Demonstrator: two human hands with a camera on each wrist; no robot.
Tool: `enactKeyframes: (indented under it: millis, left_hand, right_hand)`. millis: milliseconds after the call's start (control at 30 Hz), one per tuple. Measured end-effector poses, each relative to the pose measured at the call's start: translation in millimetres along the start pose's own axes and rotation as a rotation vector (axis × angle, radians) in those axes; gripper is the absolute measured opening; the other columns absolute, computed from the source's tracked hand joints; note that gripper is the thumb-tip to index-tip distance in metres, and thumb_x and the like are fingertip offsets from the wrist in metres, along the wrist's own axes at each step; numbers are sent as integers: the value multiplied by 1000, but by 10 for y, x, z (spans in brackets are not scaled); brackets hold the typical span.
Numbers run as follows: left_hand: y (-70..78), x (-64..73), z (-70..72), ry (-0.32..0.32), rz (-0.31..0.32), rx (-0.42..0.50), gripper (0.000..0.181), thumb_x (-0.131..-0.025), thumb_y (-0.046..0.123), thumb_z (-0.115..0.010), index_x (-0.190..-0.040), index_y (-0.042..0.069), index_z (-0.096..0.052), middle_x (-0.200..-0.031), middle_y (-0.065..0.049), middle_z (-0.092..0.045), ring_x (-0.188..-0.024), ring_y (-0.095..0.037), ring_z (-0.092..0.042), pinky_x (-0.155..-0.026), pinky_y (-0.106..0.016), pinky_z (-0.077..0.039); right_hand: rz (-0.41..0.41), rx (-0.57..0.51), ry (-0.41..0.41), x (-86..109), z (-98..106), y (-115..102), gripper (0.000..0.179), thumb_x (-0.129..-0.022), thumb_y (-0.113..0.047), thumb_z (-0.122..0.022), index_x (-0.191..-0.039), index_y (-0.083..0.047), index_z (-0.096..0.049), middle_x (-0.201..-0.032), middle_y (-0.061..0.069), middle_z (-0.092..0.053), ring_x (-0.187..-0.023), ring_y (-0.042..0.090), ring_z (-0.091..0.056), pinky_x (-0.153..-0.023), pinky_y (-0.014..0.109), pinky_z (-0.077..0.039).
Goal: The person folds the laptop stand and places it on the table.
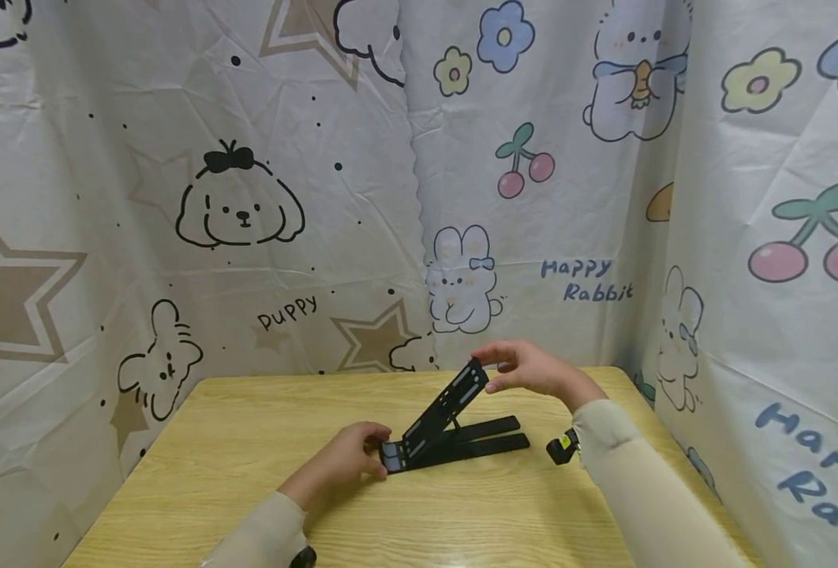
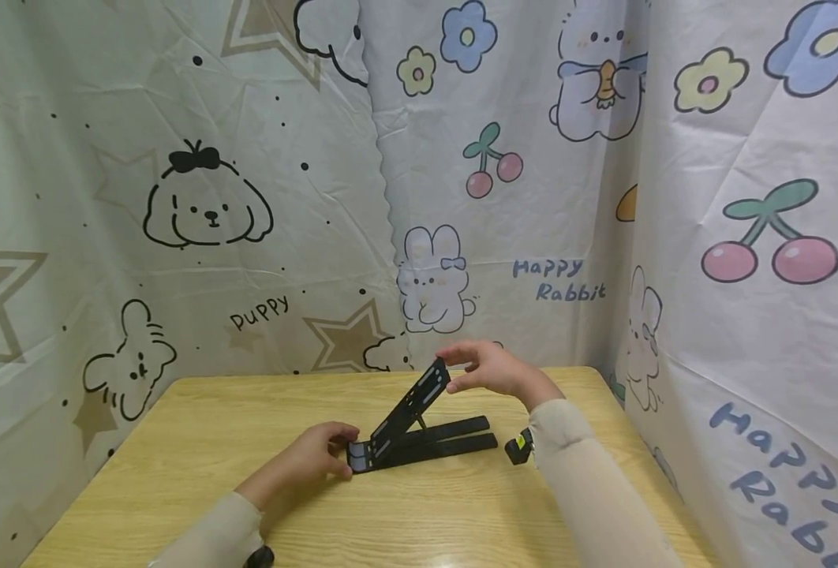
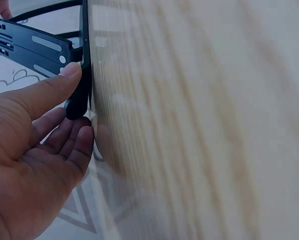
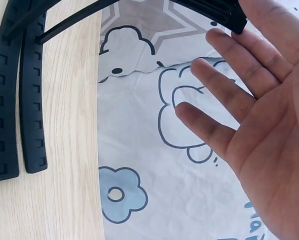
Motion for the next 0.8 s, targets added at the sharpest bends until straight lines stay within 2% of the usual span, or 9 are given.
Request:
enactKeyframes:
  millis: [200,433,600,800]
  left_hand:
    - [-26,-17,82,41,1,13,68,-75,4,-90,-136,-3,-61,-130,-14,-66,-114,-28,-63,-93,-43,-56]
    - [-37,-67,138,82,8,32,62,-76,-6,-85,-133,-4,-62,-122,-16,-69,-110,-29,-66,-94,-46,-56]
    - [-77,-115,154,97,31,53,62,-77,-11,-80,-136,-4,-61,-121,-16,-70,-110,-29,-66,-90,-42,-57]
    - [-118,-209,171,124,40,59,61,-78,-15,-76,-136,-2,-61,-123,-16,-70,-112,-30,-67,-89,-40,-57]
  right_hand:
    - [1,68,35,45,-26,-34,69,-85,-34,-85,-144,-12,-58,-145,7,-59,-135,33,-54,-112,55,-44]
    - [10,92,62,77,-55,-69,66,-85,-38,-85,-140,-10,-60,-143,8,-61,-133,36,-55,-111,56,-45]
    - [11,83,77,93,-91,-101,59,-86,-37,-84,-135,-12,-63,-141,8,-62,-132,36,-56,-111,57,-45]
    - [16,68,90,106,-132,-125,51,-88,-34,-82,-129,-10,-66,-129,7,-69,-120,30,-65,-101,50,-54]
Point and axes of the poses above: each hand's wrist, its own x-axis away from the middle knuckle, its own z-axis out of the back of the hand, y = z × x, the point moved 7 cm from there along -x, towards the middle knuckle
